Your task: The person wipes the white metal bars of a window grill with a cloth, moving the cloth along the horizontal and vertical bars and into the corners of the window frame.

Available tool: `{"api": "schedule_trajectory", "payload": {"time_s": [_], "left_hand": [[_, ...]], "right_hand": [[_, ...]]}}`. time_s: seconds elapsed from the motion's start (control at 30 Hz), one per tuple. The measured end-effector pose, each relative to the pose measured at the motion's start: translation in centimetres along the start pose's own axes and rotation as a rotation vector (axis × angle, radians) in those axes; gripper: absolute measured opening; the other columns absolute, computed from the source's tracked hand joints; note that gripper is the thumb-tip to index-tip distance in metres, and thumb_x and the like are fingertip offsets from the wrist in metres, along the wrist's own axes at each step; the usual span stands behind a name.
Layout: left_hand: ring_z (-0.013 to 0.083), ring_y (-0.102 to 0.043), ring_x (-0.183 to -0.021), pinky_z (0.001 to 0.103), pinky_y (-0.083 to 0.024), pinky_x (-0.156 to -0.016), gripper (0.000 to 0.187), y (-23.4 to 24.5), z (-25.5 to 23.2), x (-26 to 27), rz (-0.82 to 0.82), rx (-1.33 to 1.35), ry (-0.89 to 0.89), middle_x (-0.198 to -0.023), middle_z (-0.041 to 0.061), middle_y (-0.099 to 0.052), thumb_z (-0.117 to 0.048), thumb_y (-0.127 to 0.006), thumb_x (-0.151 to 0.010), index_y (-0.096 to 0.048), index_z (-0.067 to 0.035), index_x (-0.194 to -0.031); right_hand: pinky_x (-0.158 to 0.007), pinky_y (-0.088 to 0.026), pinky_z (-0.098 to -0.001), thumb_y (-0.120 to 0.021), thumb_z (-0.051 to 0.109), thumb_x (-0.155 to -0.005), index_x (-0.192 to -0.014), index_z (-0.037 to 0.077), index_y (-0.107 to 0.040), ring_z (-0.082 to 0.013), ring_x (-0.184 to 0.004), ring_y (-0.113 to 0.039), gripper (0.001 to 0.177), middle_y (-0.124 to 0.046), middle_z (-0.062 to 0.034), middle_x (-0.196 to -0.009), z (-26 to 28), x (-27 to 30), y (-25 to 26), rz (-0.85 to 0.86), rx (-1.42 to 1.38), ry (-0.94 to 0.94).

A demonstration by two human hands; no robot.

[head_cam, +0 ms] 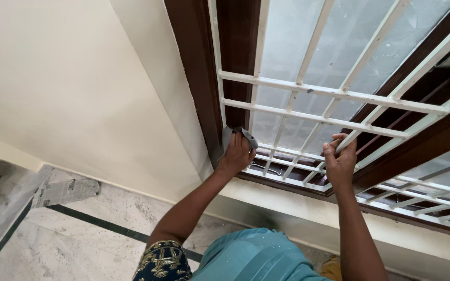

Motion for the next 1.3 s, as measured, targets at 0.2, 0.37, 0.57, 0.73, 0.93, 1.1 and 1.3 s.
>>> {"api": "schedule_trajectory", "payload": {"time_s": [0.2,0.37,0.57,0.73,0.93,1.1,1.3], "left_hand": [[0.0454,-0.059,-0.121,0.048,-0.041,-0.118,0.038,-1.8,1.6,-1.0,0.61,0.038,0.031,-0.119,0.032,-0.062,-0.023,-0.048,-0.114,-0.058,0.013,-0.119],[0.0506,-0.046,-0.138,0.05,-0.04,-0.112,0.046,3.5,-3.0,2.9,-0.028,0.129,0.184,-0.137,0.035,-0.054,-0.02,-0.054,-0.098,-0.057,0.014,-0.129],[0.0435,-0.053,-0.13,0.058,-0.042,-0.103,0.064,3.1,-8.4,2.3,-0.043,0.202,0.092,-0.148,0.027,-0.051,-0.036,-0.056,-0.098,-0.043,0.003,-0.147],[0.0332,-0.065,-0.104,0.048,-0.054,-0.081,0.063,-0.7,-8.0,-1.0,0.194,0.029,-0.042,-0.138,0.021,-0.058,-0.035,-0.057,-0.103,-0.041,-0.002,-0.155],[0.0248,-0.07,-0.091,0.036,-0.058,-0.08,0.042,-0.8,-5.9,-4.3,0.15,0.018,-0.38,-0.094,0.017,-0.065,-0.008,-0.054,-0.1,-0.052,-0.008,-0.142],[0.0332,-0.069,-0.071,0.045,-0.054,-0.06,0.024,1.5,-5.8,-7.1,0.621,0.37,-0.205,-0.071,0.018,-0.068,-0.027,-0.06,-0.101,-0.051,-0.006,-0.11],[0.0219,-0.061,-0.049,0.033,-0.048,-0.043,0.053,4.9,-8.0,-2.2,-0.05,-0.038,-0.151,-0.125,0.032,-0.076,-0.008,-0.06,-0.09,-0.061,-0.022,-0.141]], "right_hand": [[-0.068,-0.043,-0.0232,-0.065,0.002,-0.101,-0.126,0.003,-0.048,-0.0064,-0.075,-0.047,0.03,-0.049,0.0017,-0.086,-0.1,0.2,-0.3,-0.017,-0.058,-0.019],[-0.067,-0.042,-0.0228,-0.064,0.002,-0.101,-0.124,0.003,-0.048,-0.006,-0.074,-0.047,0.029,-0.049,0.0021,-0.086,0.2,0.1,-0.2,-0.028,-0.072,-0.008],[-0.069,-0.043,-0.0235,-0.065,0.003,-0.1,-0.122,0.002,-0.049,-0.0067,-0.074,-0.047,0.027,-0.049,0.001,-0.084,0.1,-0.1,-0.5,-0.062,-0.009,-0.022],[-0.069,-0.041,-0.024,-0.065,0.001,-0.099,-0.122,0.002,-0.048,-0.0068,-0.075,-0.045,0.028,-0.048,0.0015,-0.084,-0.1,-0.3,-0.7,-0.078,-0.021,0.004],[-0.069,-0.041,-0.0242,-0.064,0.001,-0.099,-0.121,0.003,-0.048,-0.0067,-0.075,-0.045,0.027,-0.048,0.0018,-0.085,0.1,-0.3,-0.6,-0.05,0.0,0.003],[-0.068,-0.042,-0.0245,-0.064,0.003,-0.1,-0.121,0.003,-0.048,-0.0069,-0.074,-0.045,0.026,-0.048,0.0016,-0.084,0.7,-0.3,-0.6,-0.057,0.005,-0.019],[-0.065,-0.041,-0.0247,-0.064,0.003,-0.099,-0.12,0.003,-0.049,-0.0068,-0.072,-0.045,0.026,-0.047,0.0018,-0.083,0.7,-0.2,-0.3,-0.054,-0.014,-0.055]]}}
Point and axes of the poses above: each hand's wrist, its own x-axis away from the middle knuckle, its own y-axis out of the back of the hand, z = x × y, the point moved 4 cm from there along -x, towards the middle knuckle
